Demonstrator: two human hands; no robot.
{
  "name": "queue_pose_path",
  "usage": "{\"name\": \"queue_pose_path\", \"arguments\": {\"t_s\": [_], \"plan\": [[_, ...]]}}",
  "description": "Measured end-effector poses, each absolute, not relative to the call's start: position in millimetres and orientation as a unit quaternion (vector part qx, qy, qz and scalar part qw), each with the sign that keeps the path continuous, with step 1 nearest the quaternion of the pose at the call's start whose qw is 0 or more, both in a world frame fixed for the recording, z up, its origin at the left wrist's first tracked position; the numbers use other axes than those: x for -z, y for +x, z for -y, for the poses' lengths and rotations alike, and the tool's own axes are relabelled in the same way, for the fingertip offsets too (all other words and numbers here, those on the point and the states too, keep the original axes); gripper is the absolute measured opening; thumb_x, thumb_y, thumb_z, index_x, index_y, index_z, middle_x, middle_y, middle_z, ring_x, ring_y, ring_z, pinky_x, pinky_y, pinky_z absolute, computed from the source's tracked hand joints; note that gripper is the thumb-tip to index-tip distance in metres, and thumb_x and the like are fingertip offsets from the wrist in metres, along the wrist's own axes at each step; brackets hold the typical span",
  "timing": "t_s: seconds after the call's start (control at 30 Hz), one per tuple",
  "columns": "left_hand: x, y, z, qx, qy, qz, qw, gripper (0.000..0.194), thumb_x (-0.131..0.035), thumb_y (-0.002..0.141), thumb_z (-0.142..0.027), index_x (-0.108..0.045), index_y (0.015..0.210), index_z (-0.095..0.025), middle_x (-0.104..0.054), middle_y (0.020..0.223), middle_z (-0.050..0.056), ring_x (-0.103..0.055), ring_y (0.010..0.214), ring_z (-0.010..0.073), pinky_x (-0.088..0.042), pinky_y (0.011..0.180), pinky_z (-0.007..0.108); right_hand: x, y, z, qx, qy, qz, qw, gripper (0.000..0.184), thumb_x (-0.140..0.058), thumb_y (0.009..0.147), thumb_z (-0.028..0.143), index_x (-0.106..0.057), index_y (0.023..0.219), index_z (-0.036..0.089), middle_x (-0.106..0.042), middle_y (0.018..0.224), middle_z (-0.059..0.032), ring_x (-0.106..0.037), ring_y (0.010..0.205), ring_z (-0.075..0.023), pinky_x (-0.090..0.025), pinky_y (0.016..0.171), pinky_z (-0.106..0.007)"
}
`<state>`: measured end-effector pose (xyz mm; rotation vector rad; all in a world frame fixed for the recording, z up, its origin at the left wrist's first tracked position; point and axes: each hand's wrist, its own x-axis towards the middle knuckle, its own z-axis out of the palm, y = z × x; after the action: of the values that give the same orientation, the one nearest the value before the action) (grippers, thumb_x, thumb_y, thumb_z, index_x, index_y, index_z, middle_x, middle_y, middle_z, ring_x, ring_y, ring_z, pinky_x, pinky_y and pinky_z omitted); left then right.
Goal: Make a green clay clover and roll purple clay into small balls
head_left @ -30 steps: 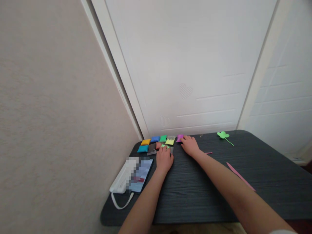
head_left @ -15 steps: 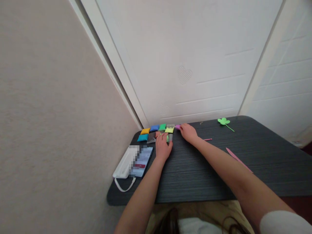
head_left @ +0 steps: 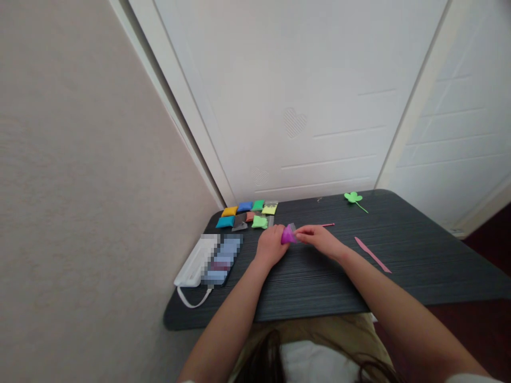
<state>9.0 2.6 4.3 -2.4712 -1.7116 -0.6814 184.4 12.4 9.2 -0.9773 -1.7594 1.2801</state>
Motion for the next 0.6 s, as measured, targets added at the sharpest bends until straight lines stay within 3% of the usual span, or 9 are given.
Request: {"name": "queue_pose_path", "arguments": {"t_s": [0.2,0.47,0.6], "plan": [[4,9,-1,0.189,-0.802,0.565,0.033,0.025,-0.05,0.072,-0.026,-0.049,0.095,-0.018,-0.056,0.089,0.008,-0.051,0.086,0.0231,-0.037,0.075,0.033,3,180,-16,-0.447,-0.418,0.7,0.368,0.02,-0.053,0.071,0.031,-0.062,0.071,0.014,-0.057,0.059,0.0019,-0.046,0.054,-0.0095,-0.035,0.055,-0.023],[5,7,-2,0.287,-0.804,0.518,-0.05,0.061,-0.056,0.064,-0.019,-0.034,0.121,-0.018,-0.045,0.121,0.009,-0.04,0.11,0.0229,-0.029,0.094,0.037,2,173,-13,-0.386,-0.441,0.712,0.386,0.018,-0.053,0.07,0.032,-0.059,0.069,0.016,-0.06,0.066,0.0006,-0.052,0.062,-0.0118,-0.039,0.061,-0.024],[2,4,-1,0.391,-0.761,0.508,-0.1,0.049,-0.052,0.068,-0.019,-0.04,0.116,-0.018,-0.047,0.117,0.008,-0.04,0.11,0.0207,-0.032,0.091,0.035,3,175,-12,-0.351,-0.463,0.714,0.391,0.02,-0.052,0.072,0.035,-0.058,0.071,0.017,-0.061,0.068,-0.0001,-0.054,0.064,-0.0128,-0.039,0.061,-0.025]]}}
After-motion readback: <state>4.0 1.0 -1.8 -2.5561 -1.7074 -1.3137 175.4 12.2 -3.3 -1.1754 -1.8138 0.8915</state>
